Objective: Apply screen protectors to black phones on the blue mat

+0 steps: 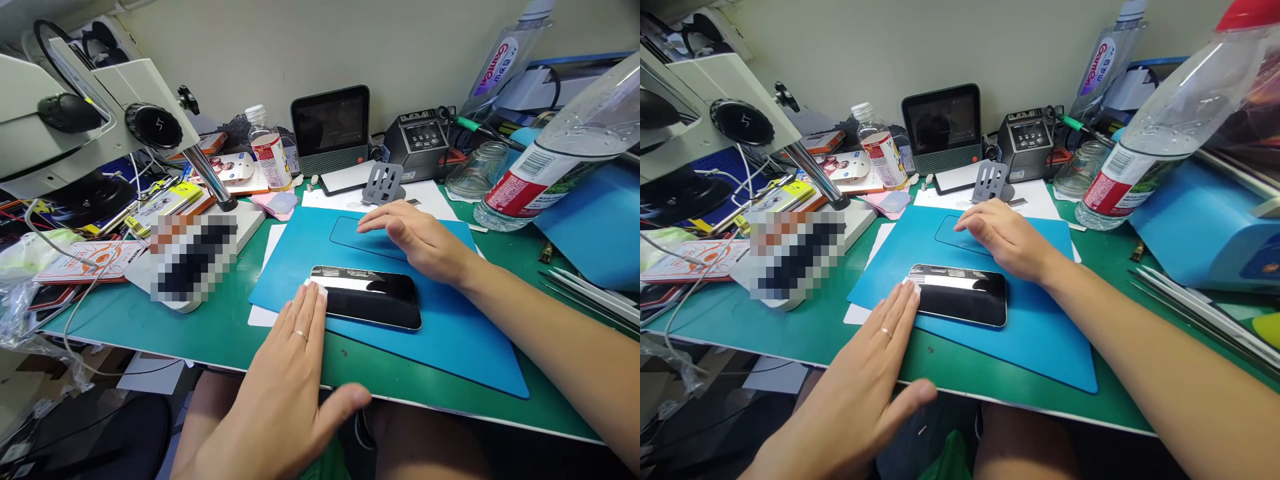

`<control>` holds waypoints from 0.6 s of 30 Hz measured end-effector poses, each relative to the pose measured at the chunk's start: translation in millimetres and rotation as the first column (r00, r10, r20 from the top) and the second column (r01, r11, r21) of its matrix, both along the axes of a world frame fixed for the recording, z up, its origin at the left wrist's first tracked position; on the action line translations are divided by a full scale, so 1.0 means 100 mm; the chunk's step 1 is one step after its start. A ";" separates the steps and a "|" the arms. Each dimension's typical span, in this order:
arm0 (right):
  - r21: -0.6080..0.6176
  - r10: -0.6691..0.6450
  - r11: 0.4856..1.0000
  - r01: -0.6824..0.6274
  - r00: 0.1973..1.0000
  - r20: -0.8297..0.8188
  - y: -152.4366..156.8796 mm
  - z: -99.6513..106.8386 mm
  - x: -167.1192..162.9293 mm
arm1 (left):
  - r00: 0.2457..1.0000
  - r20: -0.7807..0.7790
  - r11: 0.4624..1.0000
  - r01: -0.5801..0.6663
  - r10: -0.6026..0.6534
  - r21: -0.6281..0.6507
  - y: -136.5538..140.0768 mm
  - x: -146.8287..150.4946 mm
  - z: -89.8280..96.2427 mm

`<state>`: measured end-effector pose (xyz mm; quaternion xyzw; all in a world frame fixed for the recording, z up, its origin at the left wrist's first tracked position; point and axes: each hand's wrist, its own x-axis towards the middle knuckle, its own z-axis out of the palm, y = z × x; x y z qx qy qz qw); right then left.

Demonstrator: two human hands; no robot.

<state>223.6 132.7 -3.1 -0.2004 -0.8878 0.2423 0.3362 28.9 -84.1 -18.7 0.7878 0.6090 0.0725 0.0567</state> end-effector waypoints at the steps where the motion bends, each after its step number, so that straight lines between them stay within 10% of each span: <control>1: -0.003 0.001 1.000 -0.001 1.000 0.003 0.00 0.00 0.00 | 1.000 -0.010 1.000 0.010 -0.010 0.008 -0.08 0.00 0.00; 18: 0.013 -0.009 1.000 0.009 1.000 -0.002 -0.02 0.03 0.06 | 0.980 0.146 0.985 0.147 -0.133 -0.094 0.59 0.79 0.15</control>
